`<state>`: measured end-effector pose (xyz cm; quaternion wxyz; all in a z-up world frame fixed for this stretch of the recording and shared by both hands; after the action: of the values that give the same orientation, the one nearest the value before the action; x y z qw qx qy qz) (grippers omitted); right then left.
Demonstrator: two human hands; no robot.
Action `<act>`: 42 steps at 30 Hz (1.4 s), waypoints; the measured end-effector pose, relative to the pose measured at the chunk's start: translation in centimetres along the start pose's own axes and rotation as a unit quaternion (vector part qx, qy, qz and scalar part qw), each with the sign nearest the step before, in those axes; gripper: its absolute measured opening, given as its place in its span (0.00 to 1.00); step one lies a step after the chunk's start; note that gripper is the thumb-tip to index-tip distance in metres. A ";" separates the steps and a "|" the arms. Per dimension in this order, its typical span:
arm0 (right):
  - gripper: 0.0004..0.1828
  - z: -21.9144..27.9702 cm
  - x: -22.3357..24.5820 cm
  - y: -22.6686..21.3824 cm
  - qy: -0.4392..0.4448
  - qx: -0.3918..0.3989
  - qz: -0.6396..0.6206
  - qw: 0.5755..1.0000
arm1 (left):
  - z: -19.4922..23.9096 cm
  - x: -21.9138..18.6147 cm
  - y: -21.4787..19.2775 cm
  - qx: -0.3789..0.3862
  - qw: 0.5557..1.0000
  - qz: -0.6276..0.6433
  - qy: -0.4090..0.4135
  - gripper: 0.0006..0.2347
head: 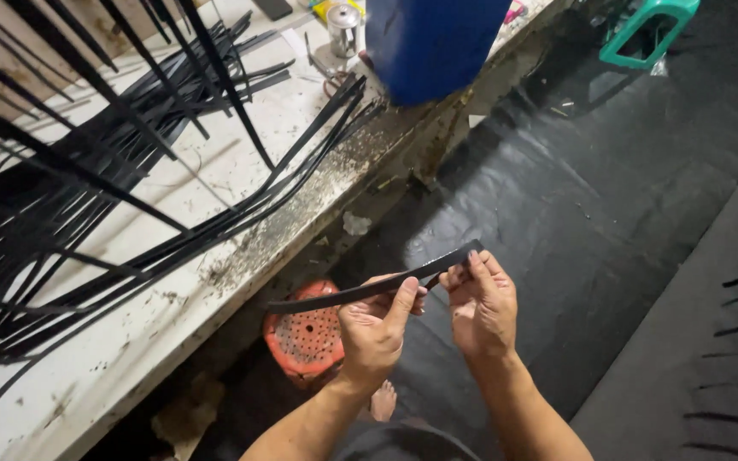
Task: Applying edge paint to leather strips using a manual applicator and hanging them on a rack to dry.
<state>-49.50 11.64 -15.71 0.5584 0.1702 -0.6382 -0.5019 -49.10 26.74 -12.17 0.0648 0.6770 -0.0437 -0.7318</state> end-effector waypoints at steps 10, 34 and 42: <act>0.07 9.8 -1.1 2.0 -0.026 0.075 0.019 0.997 | 6.7 -0.9 -4.1 0.026 1.000 0.006 0.012 0.05; 0.11 28.0 -3.4 1.8 0.013 0.058 0.019 0.998 | 22.9 -0.1 -13.5 -0.013 0.998 0.055 0.036 0.06; 0.09 28.8 -1.7 -1.0 0.012 0.056 -0.019 0.998 | 27.7 -0.7 -13.9 -0.072 0.993 0.039 0.082 0.08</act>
<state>-74.71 25.49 -13.74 0.5462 0.2197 -0.6550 -0.4736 -77.15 39.94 -11.37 0.1452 0.7262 -0.0115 -0.6719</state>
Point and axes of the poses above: each hand's wrist, its own z-axis away from the middle knuckle, its own y-axis out of the palm, x = y × z, the point moved 4 cm from there along -z, towards the middle knuckle, and after that the axes turned 13 degrees about -z, right-handed, at the moved point
